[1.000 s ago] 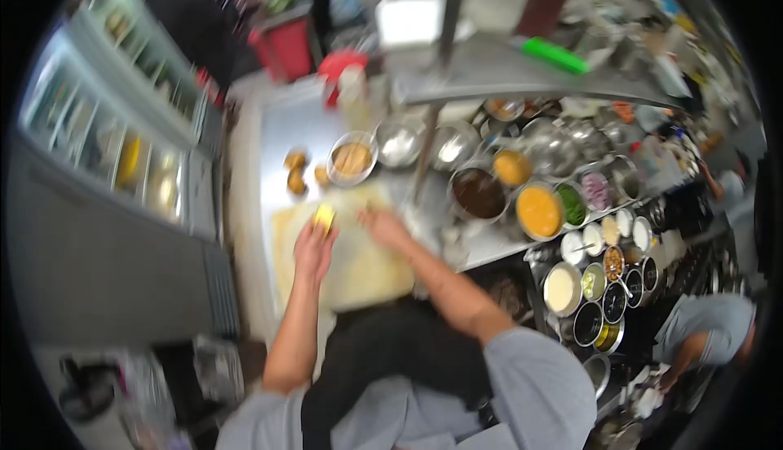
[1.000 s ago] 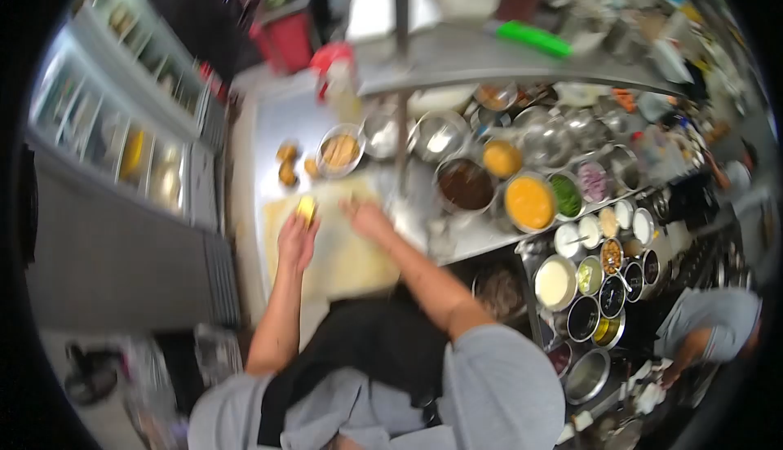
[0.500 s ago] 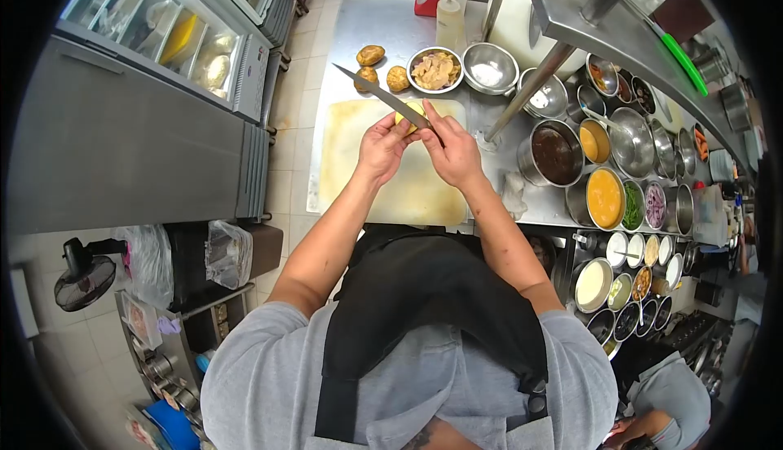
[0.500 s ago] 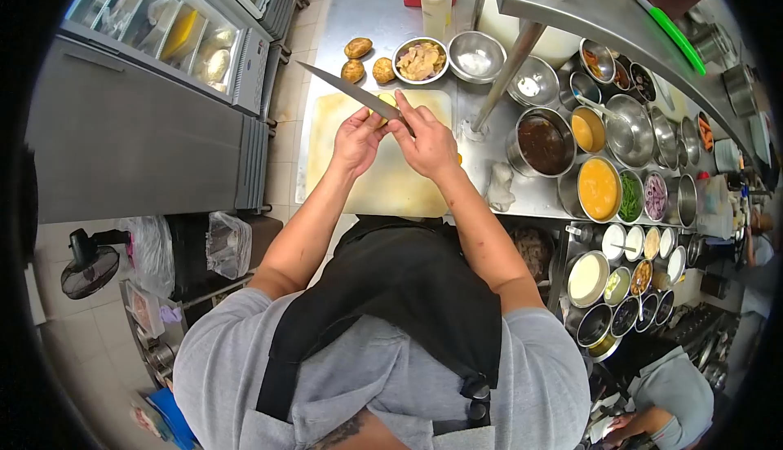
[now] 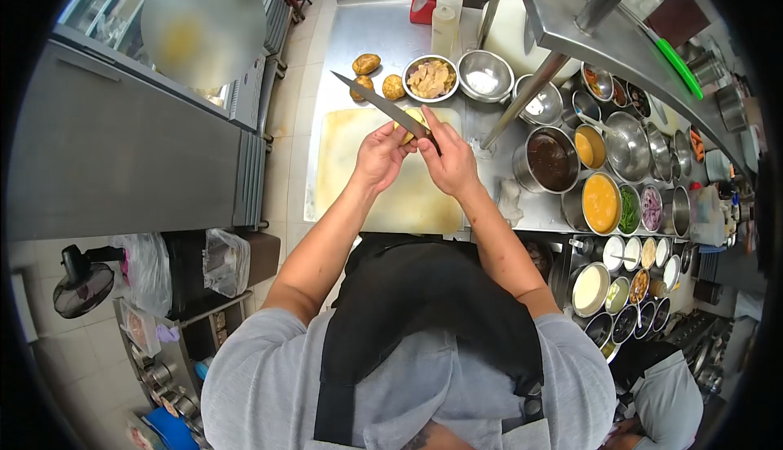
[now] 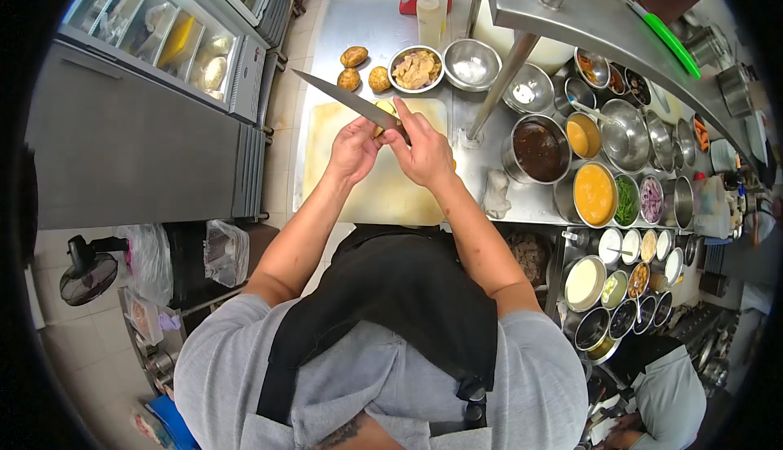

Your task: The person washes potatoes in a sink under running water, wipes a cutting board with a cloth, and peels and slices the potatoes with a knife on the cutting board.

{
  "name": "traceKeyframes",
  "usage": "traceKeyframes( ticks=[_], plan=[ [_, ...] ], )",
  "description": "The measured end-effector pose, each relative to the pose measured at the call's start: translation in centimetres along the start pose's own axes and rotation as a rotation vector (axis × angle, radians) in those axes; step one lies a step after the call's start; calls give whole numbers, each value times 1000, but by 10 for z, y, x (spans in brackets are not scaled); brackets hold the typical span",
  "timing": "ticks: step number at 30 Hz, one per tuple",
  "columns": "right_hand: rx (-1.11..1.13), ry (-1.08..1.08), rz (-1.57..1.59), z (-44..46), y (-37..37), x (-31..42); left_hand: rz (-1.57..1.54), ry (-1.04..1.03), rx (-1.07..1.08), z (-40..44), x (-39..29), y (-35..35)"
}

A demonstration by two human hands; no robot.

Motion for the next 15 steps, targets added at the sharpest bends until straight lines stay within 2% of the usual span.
traceKeyframes(
  ticks=[2,9,11,15],
  plan=[
    [-7,-29,4,-1,1,3,-28,17,-68,-2,2,-7],
    [-19,-34,-41,-2,4,6,4,-27,-19,1,4,-9],
    [-32,-40,-29,-1,3,2,10,35,-73,-1,5,-9],
    [-18,-46,-14,-4,-2,-10,103,61,-40,-4,3,-9]
  ],
)
Point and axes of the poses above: each hand's wrist, its own z-axis towards the middle knuckle, its own y-axis out of the back of the hand, x = y × z, the point moved 3 cm from there along z, towards the middle knuckle, and after that the axes turned 7 degrees about -z, right-handed, at the moved point
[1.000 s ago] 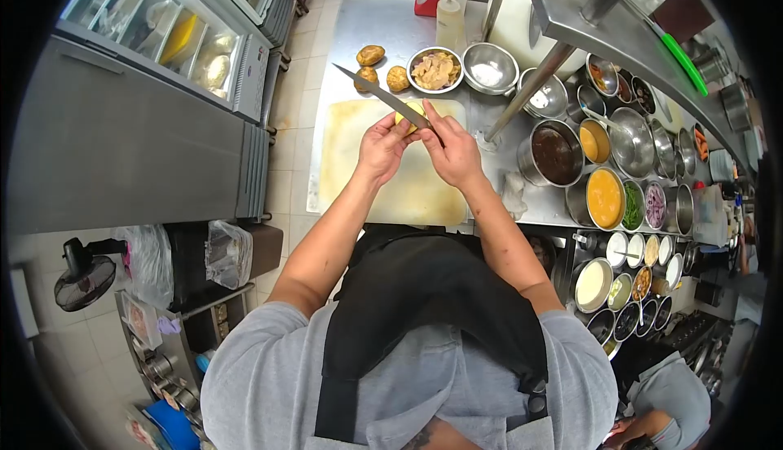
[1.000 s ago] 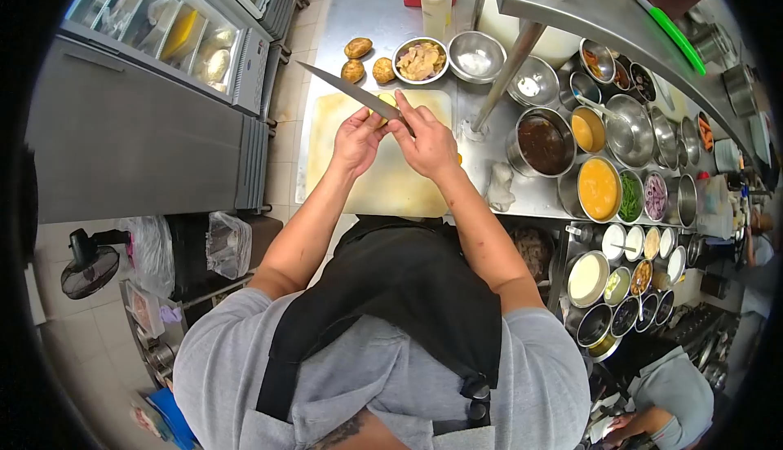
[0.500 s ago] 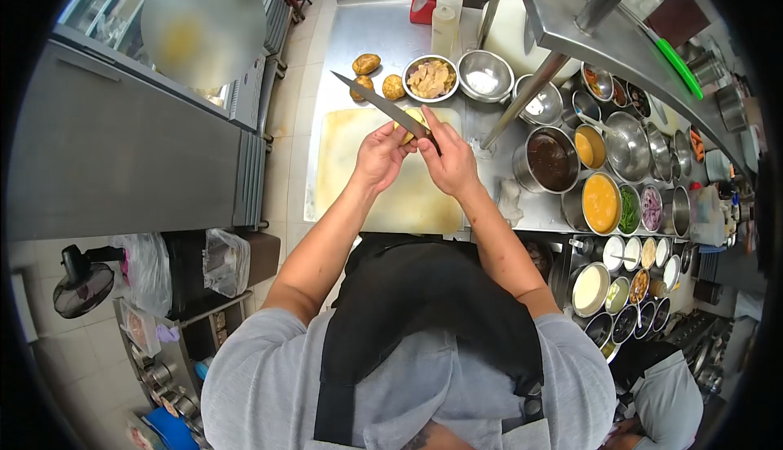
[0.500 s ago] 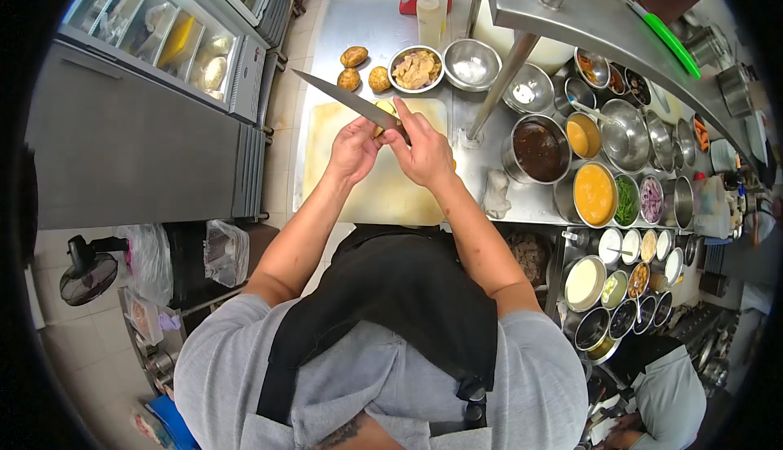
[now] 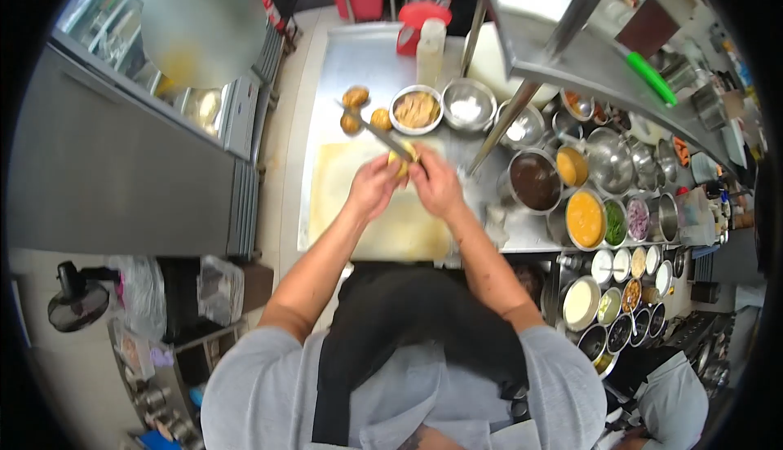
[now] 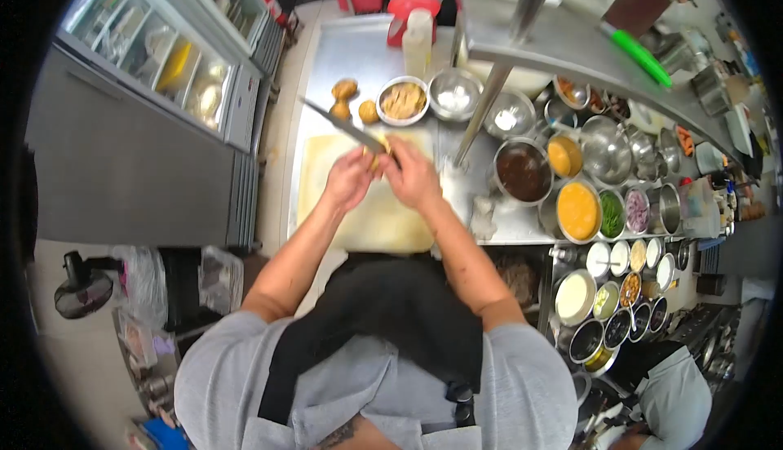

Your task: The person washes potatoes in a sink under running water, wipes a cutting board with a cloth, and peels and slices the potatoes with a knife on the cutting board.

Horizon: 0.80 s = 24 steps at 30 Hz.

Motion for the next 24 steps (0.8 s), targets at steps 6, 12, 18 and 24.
traceKeyframes(
  ticks=[6,12,18,24],
  plan=[
    [66,24,32,6,10,1,66,52,39,1,-10,-1],
    [181,-26,232,9,13,2,95,134,82,1,-19,-7],
    [327,-62,248,17,18,1,153,225,129,-7,-13,-5],
    [335,-62,269,17,23,5,102,186,86,-4,-18,1]
  ],
)
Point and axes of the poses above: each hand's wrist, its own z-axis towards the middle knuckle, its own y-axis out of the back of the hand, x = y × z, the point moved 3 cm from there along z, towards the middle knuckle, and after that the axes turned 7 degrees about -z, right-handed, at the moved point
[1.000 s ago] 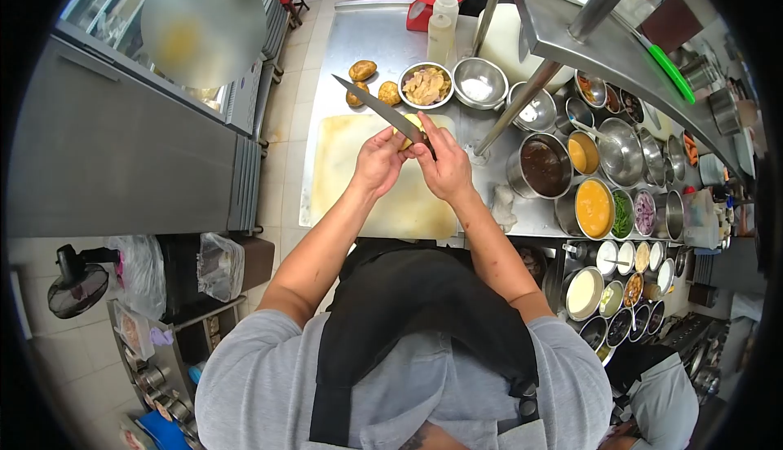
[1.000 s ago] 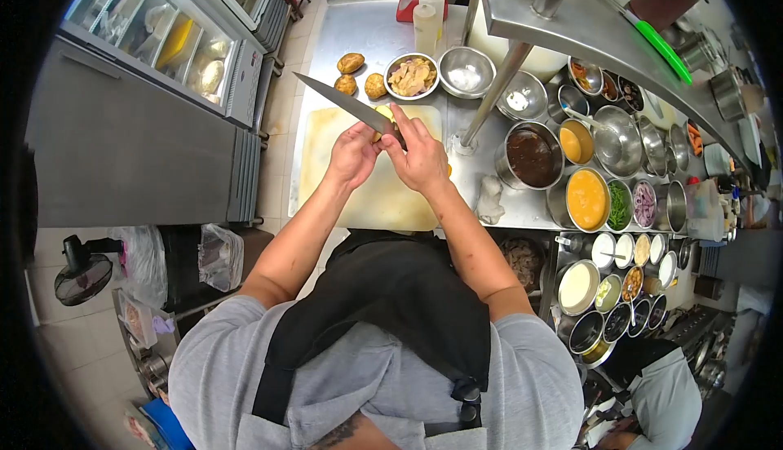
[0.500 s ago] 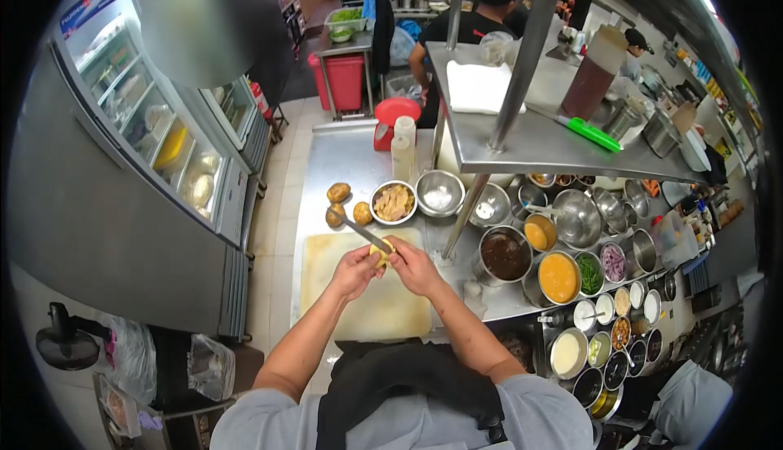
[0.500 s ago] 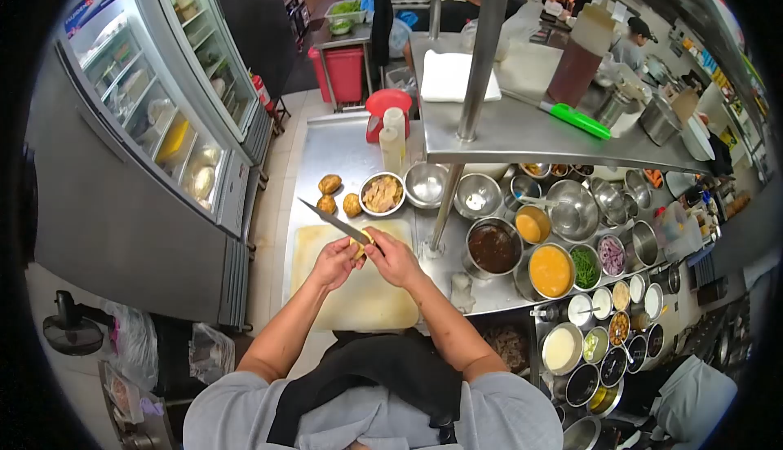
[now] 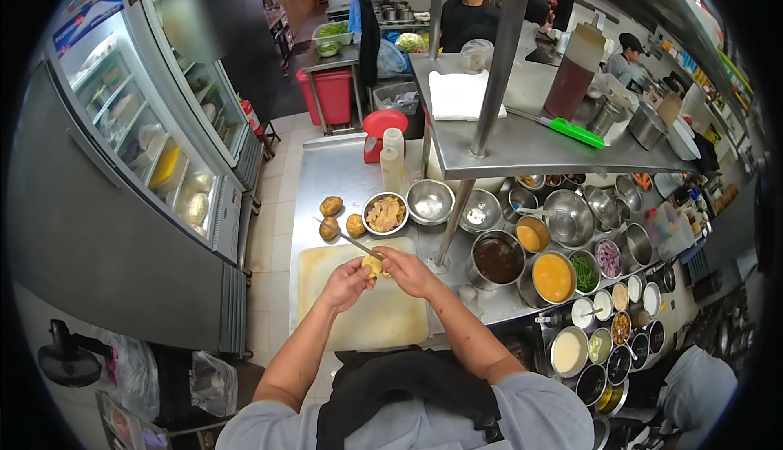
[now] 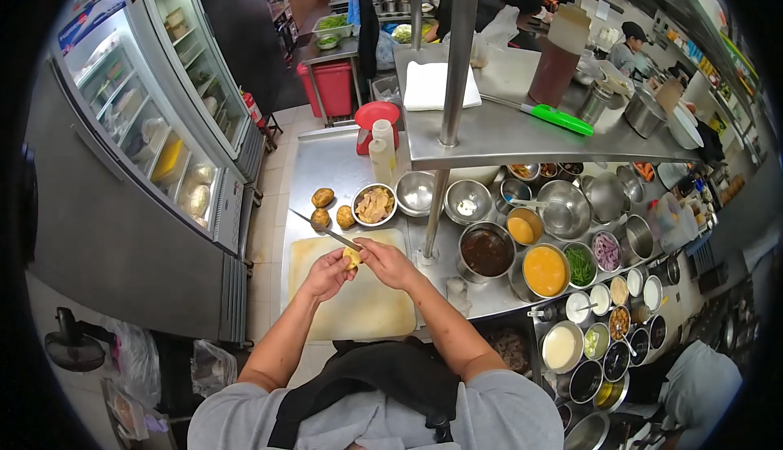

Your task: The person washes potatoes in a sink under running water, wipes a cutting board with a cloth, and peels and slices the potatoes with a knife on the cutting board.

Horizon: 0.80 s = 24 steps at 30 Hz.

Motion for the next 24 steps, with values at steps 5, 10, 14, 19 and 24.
traceKeyframes(
  ticks=[5,10,14,19,24],
  plan=[
    [-84,97,-77,-4,-13,-2,-33,-43,-8,-3,-2,12],
    [51,-53,-6,0,-9,7,25,-10,-4,-9,-10,13],
    [100,-33,18,6,-17,-11,125,39,40,-10,-7,18],
    [142,-18,40,7,-17,-7,134,58,18,-11,-9,23],
    [8,29,31,4,-30,-12,13,-56,-87,-7,-3,31]
  ],
)
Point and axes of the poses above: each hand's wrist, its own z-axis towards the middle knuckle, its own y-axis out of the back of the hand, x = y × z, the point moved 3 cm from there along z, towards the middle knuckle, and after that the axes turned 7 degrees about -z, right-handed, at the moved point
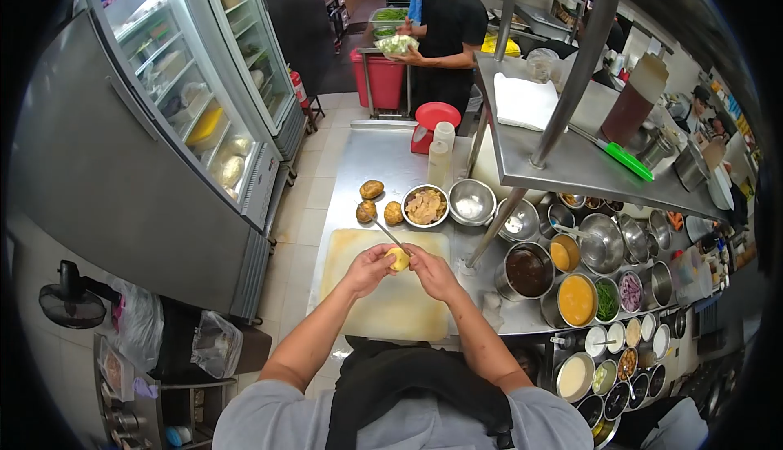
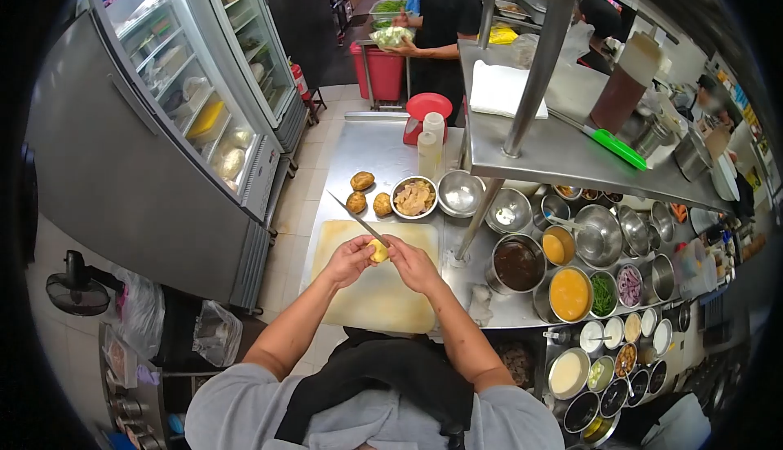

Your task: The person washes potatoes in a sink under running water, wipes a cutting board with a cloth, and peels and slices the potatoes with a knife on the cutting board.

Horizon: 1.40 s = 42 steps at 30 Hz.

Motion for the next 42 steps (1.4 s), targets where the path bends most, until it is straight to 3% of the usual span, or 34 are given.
traceKeyframes(
  ticks=[3,9,16,18,21,27,28,29,31,37,42],
  plan=[
    [-81,-20,-57,-1,-10,0,-116,-57,-117,2,12,-5],
    [-134,-4,-166,2,-17,7,160,-225,-206,5,11,-11],
    [-90,-19,-190,5,-4,35,377,-177,-132,0,-6,-16],
    [-177,8,-152,7,-3,36,395,-169,-127,-4,-12,-27],
    [-194,-20,-156,11,-7,12,434,-199,16,-3,-5,-32],
    [-210,-36,-77,11,-8,-3,427,-307,-44,7,-3,0],
    [-173,-63,-81,8,-8,1,491,-221,-120,-2,-19,-11],
    [-144,-76,-90,8,-2,9,394,-308,-45,-2,-24,-12],
    [-229,97,-184,6,-1,21,327,-250,14,-9,-40,-28],
    [-128,62,-380,0,7,49,424,-351,-20,-12,-50,-33],
    [-113,42,-504,-4,6,52,457,-297,-63,-16,-51,-31]
  ],
)
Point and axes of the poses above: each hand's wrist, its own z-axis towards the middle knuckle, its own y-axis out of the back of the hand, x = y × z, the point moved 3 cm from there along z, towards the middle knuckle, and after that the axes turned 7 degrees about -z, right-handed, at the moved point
